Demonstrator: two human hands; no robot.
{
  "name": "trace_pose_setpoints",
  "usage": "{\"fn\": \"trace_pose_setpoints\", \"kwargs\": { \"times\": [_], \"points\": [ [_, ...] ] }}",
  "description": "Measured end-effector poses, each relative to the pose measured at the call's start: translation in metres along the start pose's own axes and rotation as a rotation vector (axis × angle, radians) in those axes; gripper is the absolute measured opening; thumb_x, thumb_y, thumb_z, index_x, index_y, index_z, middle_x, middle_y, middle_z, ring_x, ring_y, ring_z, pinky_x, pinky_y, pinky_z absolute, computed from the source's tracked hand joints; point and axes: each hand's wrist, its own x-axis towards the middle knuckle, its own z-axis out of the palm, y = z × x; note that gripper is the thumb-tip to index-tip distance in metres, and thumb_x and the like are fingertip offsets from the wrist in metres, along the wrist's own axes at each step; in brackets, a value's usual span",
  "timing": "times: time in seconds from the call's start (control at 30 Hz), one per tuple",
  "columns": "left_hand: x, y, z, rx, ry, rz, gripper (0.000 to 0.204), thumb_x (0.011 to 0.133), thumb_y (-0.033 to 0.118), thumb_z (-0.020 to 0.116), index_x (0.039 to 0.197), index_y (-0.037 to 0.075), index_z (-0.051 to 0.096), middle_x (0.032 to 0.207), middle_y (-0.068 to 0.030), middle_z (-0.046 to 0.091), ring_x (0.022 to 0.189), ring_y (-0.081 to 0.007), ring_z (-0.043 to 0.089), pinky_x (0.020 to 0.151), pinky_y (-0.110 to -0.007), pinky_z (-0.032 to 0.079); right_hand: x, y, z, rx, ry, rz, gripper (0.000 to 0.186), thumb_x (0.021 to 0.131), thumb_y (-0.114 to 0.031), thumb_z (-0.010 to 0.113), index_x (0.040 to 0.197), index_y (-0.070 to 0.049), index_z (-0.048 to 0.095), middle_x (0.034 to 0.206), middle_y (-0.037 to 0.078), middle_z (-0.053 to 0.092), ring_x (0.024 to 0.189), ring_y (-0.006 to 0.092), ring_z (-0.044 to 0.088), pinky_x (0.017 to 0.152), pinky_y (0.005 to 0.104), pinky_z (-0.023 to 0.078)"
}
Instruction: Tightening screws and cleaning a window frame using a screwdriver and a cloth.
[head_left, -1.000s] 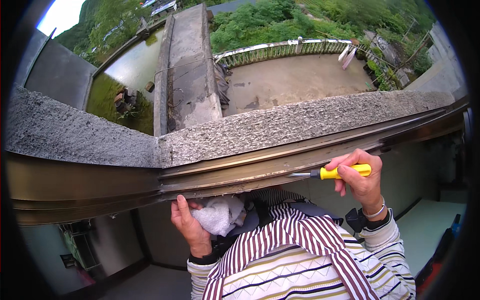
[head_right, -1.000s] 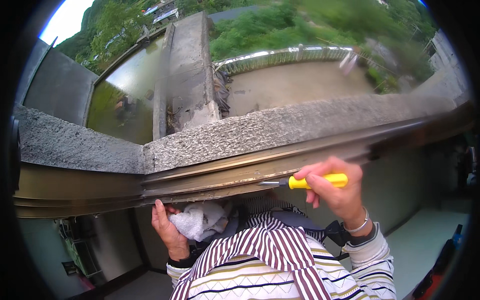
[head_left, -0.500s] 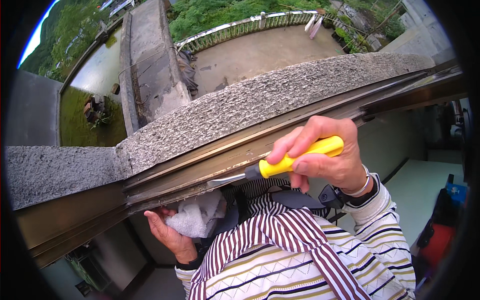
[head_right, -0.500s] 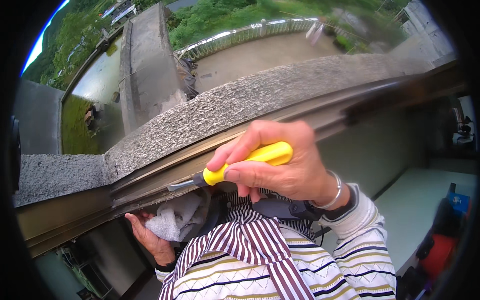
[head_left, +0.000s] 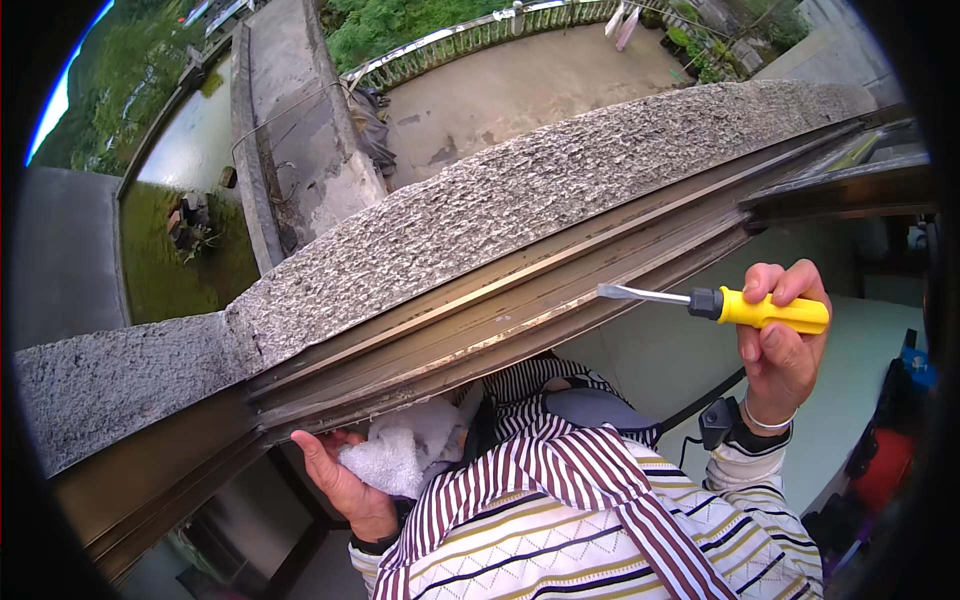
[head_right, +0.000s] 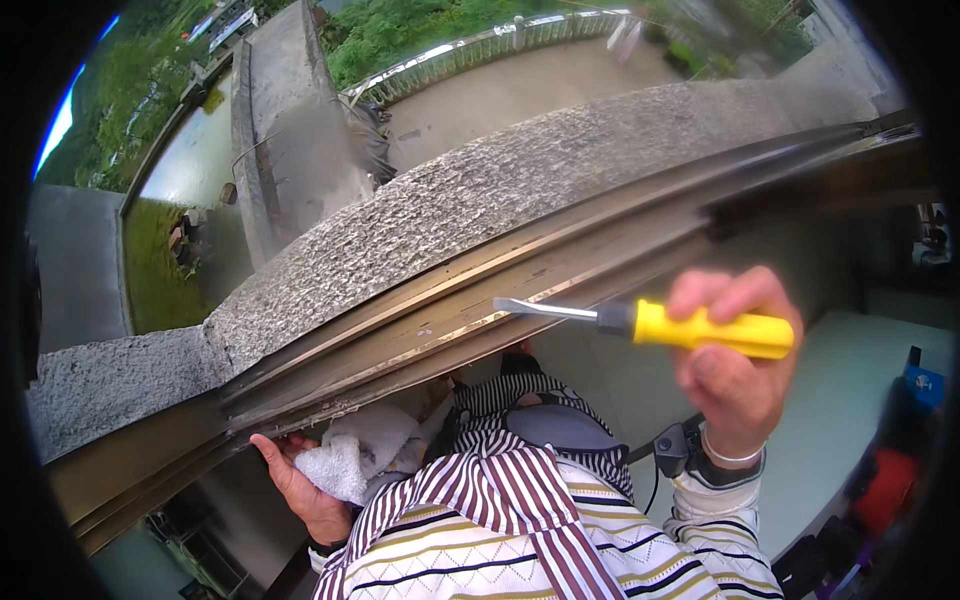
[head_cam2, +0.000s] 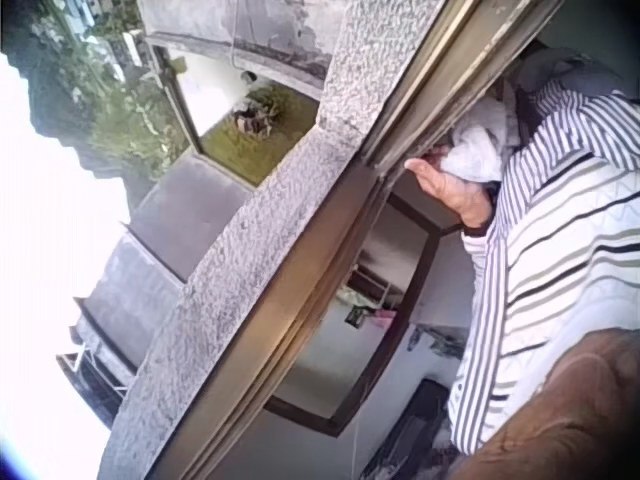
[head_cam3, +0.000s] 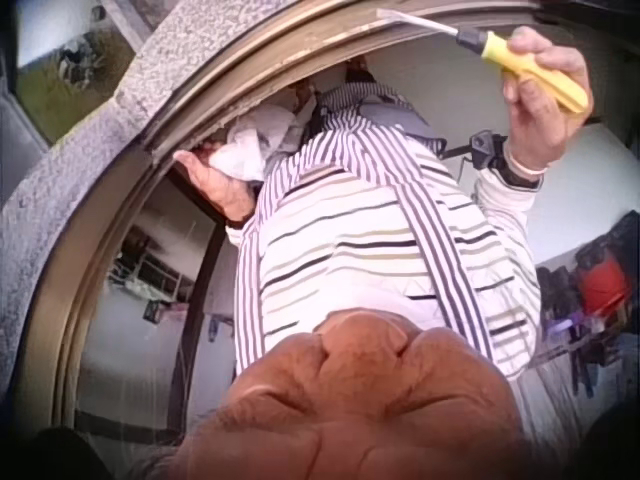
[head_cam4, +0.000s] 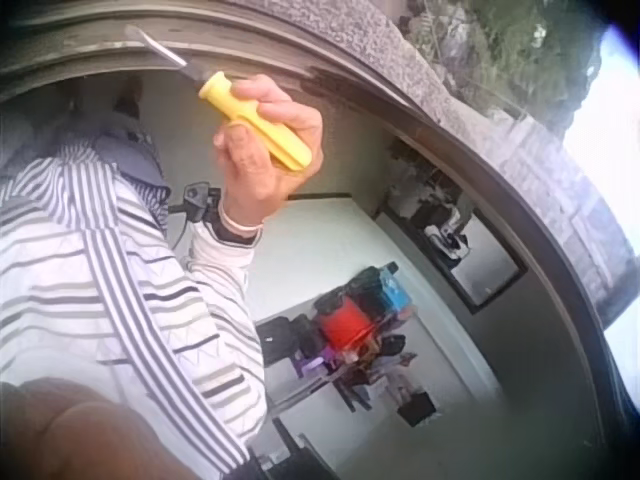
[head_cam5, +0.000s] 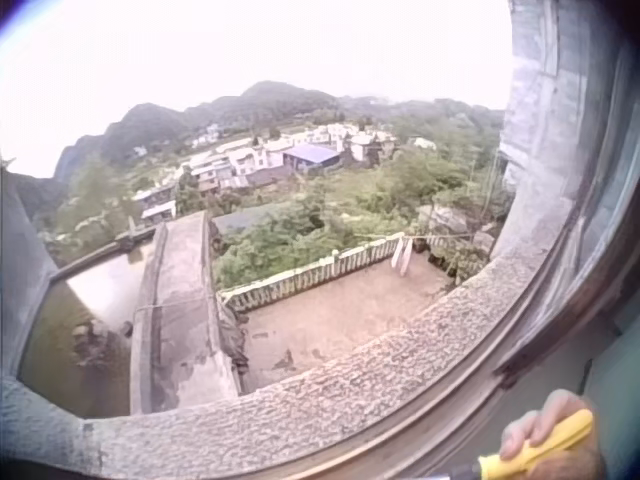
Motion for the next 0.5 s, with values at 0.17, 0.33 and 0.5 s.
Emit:
{"fn": "trace_pose_setpoints", "kwargs": {
  "times": [0.17, 0.33, 0.5],
  "points": [
    [0.007, -0.001, -0.009, -0.050, -0.033, -0.019, 0.033, 0.090, 0.040, 0.059, 0.099, 0.008, 0.058, 0.083, 0.0005, 0.055, 0.070, -0.0073, 0.048, 0.054, -0.021, 0.040, -0.001, -0.012, 0.034, -0.140, 0.021, 0.072, 0.013, 0.073, -0.001, 0.061, 0.083, 0.000, 0.053, 0.082, 0.019, 0.064, 0.046, 0.0082, 0.049, 0.042, 0.0190, 0.040],
    [0.004, -0.003, -0.008, -0.063, -0.068, 0.019, 0.028, 0.090, 0.036, 0.059, 0.094, 0.008, 0.057, 0.080, -0.0009, 0.054, 0.066, -0.0089, 0.048, 0.053, -0.023, 0.042, 0.000, -0.010, 0.047, -0.281, -0.035, 0.076, 0.007, 0.075, 0.004, 0.058, 0.080, 0.001, 0.055, 0.083, 0.018, 0.066, 0.051, 0.0090, 0.053, 0.045, 0.0199, 0.043],
    [0.004, -0.007, -0.005, -0.091, -0.020, 0.038, 0.028, 0.090, 0.033, 0.059, 0.096, 0.006, 0.055, 0.082, -0.0024, 0.054, 0.066, -0.0102, 0.048, 0.053, -0.024, 0.043, 0.000, -0.010, 0.055, -0.301, -0.191, 0.028, 0.012, 0.069, 0.008, 0.061, 0.079, 0.001, 0.058, 0.083, 0.020, 0.067, 0.059, 0.0167, 0.060, 0.052, 0.0250, 0.050]
  ]
}}
